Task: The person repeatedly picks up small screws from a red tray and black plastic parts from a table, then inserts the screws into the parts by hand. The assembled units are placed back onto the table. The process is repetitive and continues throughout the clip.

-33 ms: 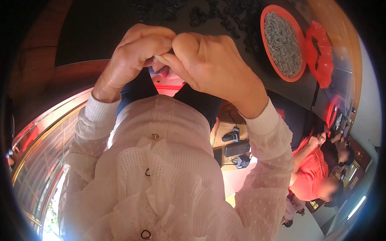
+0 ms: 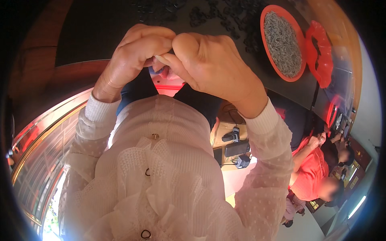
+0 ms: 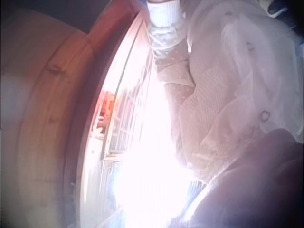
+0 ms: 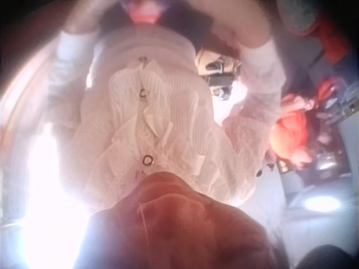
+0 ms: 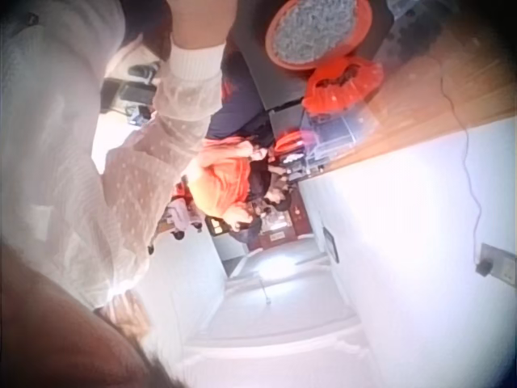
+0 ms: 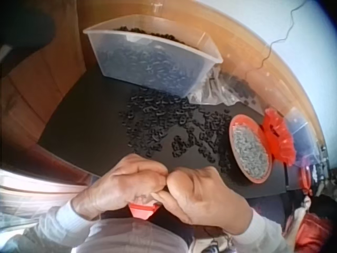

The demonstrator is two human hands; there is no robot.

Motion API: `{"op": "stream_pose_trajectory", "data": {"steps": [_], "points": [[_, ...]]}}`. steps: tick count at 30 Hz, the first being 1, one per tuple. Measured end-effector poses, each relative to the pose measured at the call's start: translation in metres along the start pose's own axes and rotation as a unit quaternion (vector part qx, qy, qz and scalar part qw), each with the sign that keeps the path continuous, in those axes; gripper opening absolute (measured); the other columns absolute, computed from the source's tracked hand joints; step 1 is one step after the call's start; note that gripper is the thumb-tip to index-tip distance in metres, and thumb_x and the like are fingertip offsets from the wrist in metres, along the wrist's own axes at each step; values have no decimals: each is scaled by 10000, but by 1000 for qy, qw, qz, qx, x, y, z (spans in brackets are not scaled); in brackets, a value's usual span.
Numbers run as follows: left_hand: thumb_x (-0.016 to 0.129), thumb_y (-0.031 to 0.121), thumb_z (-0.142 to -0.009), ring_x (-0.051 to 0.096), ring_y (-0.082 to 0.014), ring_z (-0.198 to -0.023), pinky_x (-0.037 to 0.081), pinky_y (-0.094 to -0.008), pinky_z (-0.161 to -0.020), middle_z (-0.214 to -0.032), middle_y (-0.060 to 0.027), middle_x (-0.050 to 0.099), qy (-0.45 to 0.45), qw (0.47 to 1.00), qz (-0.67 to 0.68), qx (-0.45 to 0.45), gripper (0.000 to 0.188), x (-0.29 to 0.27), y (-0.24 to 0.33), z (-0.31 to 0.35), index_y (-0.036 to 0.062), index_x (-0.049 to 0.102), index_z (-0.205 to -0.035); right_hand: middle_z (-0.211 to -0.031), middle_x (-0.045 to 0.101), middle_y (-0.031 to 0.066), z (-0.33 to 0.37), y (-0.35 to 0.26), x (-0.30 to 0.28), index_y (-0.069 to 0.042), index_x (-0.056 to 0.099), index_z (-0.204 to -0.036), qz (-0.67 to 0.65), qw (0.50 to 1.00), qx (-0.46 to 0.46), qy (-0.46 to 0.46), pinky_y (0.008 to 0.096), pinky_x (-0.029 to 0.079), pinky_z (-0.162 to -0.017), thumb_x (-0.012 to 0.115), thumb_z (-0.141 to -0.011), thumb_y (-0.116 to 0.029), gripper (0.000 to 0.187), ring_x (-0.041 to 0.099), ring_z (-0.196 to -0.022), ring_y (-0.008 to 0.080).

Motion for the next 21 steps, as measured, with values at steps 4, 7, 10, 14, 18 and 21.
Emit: {"op": "stream_pose_trajectory", "data": {"steps": [4,7,10,14,18,21], "points": [[536,110,-842,550,-122,-646,414,-240,-547,-762,-63,589,37,987,-52,146,184,-12,9,-5,-43,629,-885,-572,471,96,-8,-2,-5,-51,420,-694,9,1000,18,6,368,414,-421,672,-844,-307,390,536,-484,283],[550,150,-823,507,-115,-543,380,-249,-502,-648,-50,551,38,992,117,-21,211,-17,13,-15,-45,623,-854,-623,489,119,-11,2,-17,-35,466,-737,-43,997,55,-17,374,425,-476,628,-878,-319,355,553,-548,289],[549,174,-817,463,-102,-502,352,-253,-481,-579,-43,522,28,960,234,-149,235,-17,12,-12,-49,622,-838,-630,481,121,-12,0,-20,-18,510,-790,-230,960,162,-3,345,413,-525,527,-942,-339,356,540,-574,252],[527,183,-823,417,-97,-483,336,-249,-474,-571,-50,524,55,962,221,-151,246,-43,13,3,-49,605,-800,-613,453,68,-25,-3,-9,-2,541,-835,-379,872,311,5,275,367,-543,371,-1008,-362,434,462,-572,145],[530,185,-827,409,-85,-487,322,-250,-471,-572,-36,526,58,964,225,-131,231,-66,12,11,-29,583,-755,-612,449,11,-46,-11,1,10,541,-822,-422,821,384,-13,267,363,-533,405,-1007,-346,423,425,-578,90],[541,183,-835,380,-67,-488,293,-248,-464,-564,-15,511,43,968,217,-115,223,-69,11,13,3,559,-706,-628,442,1,-51,-25,11,1,546,-816,-397,852,341,5,271,378,-532,514,-975,-233,285,433,-596,74]]}}
Point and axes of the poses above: each hand's wrist, its own z-axis away from the middle knuckle, its own x-axis out of the palm, y = z × x, the point moved 5 cm from there along -z, towards the middle knuckle
